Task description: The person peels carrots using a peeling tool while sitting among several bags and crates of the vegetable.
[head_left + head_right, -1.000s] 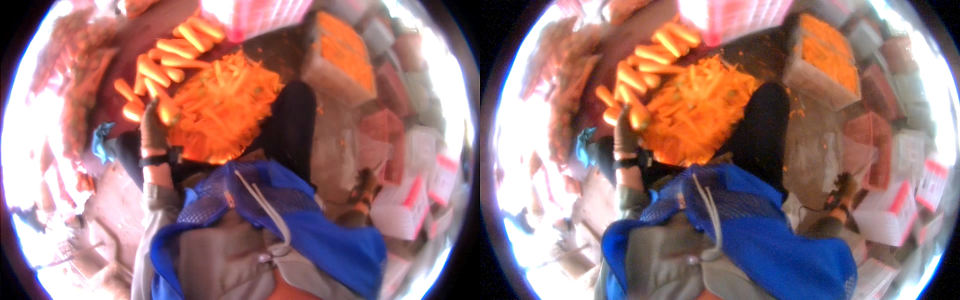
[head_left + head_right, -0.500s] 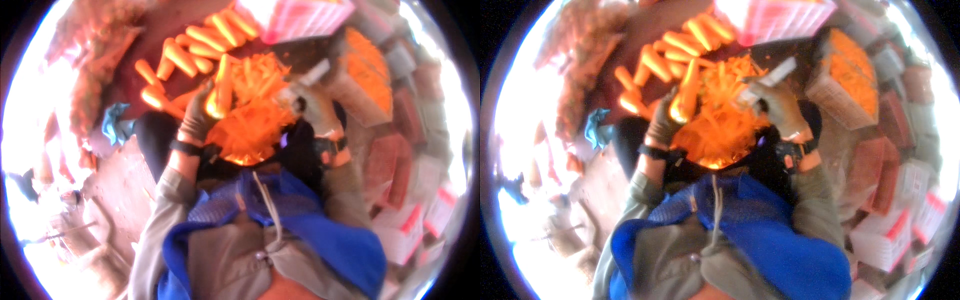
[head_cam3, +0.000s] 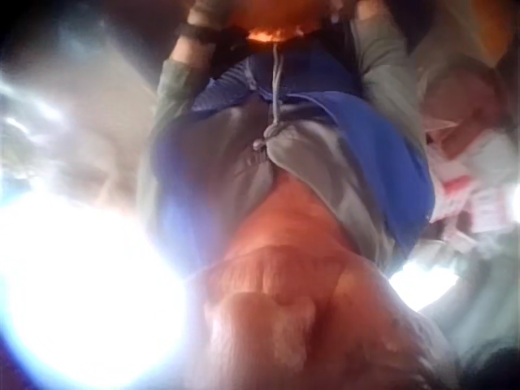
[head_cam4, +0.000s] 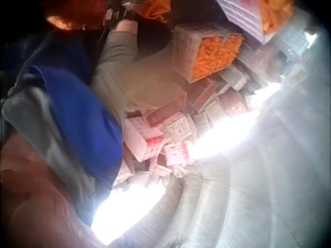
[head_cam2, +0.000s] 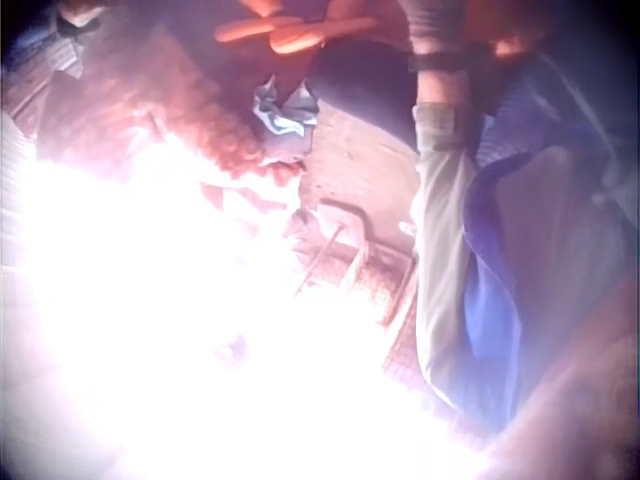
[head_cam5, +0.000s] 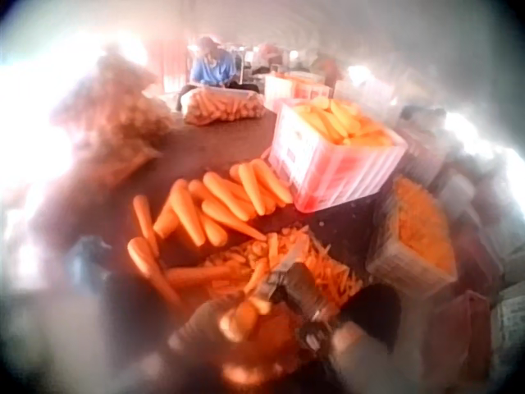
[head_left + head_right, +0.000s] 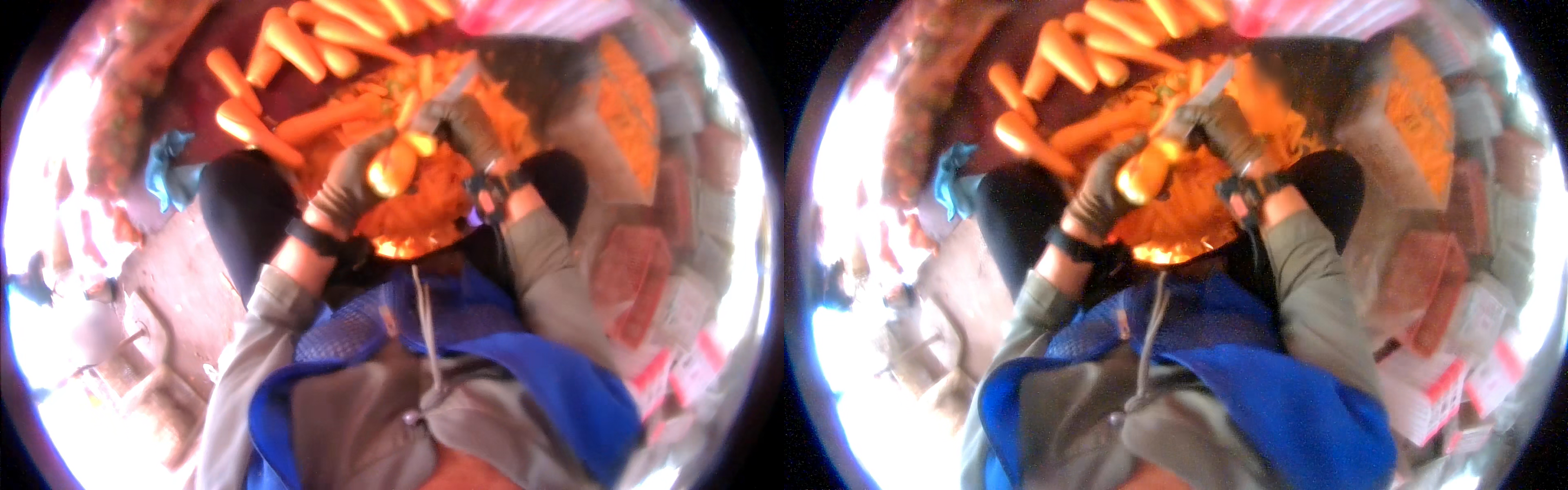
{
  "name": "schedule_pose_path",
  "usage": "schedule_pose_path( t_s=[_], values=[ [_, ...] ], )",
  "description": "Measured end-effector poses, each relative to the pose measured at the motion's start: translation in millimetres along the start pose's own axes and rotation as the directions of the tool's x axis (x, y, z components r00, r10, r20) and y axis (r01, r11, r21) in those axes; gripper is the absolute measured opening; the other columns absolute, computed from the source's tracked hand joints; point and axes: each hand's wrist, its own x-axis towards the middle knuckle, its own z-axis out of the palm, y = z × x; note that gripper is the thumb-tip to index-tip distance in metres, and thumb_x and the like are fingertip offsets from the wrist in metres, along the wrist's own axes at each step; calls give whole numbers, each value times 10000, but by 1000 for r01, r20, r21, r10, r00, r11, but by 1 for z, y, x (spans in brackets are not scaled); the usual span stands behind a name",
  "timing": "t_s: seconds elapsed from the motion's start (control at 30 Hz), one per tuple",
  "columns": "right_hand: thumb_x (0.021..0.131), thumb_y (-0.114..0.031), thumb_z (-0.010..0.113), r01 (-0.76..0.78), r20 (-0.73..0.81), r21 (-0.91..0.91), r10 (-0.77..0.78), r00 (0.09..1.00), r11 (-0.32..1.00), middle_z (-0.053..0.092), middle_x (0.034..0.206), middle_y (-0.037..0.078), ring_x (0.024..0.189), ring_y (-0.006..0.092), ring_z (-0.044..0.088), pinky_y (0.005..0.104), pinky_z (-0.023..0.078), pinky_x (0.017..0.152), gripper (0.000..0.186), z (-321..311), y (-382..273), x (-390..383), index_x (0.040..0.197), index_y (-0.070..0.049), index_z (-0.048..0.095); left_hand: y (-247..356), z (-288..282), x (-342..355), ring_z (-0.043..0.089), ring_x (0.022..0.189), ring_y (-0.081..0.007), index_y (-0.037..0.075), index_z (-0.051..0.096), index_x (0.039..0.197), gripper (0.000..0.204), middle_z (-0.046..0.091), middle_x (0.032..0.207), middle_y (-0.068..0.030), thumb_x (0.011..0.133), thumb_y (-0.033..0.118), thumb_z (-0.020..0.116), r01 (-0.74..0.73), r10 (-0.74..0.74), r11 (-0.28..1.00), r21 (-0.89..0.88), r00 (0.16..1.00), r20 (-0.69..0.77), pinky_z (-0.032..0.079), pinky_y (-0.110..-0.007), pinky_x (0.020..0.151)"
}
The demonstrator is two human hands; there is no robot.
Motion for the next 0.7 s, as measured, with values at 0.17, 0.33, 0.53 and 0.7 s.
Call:
schedule_pose_path(
  t_s=[0.17, 0.33, 0.53, 0.7],
  values=[
    [801, -211, 713, 71, -490, 39, -43, 871, 997, 650, 670, 28, 574, 134, 585, 281, 468, 548, 198, -54, 48, 31, 695, -47, 680, -3, 2, -12, 670, 860, -299, -62, 549, 1184, 462, 672, 991, -175, 963, 342, 516, -44, 55, 990, 130, 995, -82, 551, -409, 804],
    [819, -162, 675, -12, 150, 99, -3, 989, 995, 678, 669, 32, 574, 96, 604, 238, 461, 522, 151, 31, -46, -33, 757, -29, 709, 7, -1, 1, 646, 963, -278, -36, 517, 1238, 484, 621, 1139, -163, 943, 347, 547, -176, 129, 962, -209, 967, -220, 545, -451, 832],
    [839, -169, 658, 180, -116, -680, -346, 931, 711, 665, 652, 35, 622, 102, 646, 260, 475, 521, 154, -51, 36, 25, 764, -36, 678, 12, 2, -26, 669, 857, -292, -24, 530, 1205, 466, 663, 1002, -178, 949, 366, 541, -65, 66, 998, 15, 995, -81, 568, -411, 743],
    [896, -295, 619, -18, -164, 169, 46, 985, 985, 622, 660, 14, 578, 101, 566, 241, 428, 529, 301, 1, -24, -13, 779, -27, 693, 12, -4, -14, 660, 895, -300, -36, 525, 1203, 475, 650, 1037, -188, 965, 375, 514, -122, 109, 989, -83, 983, -145, 551, -417, 804]
  ],
)
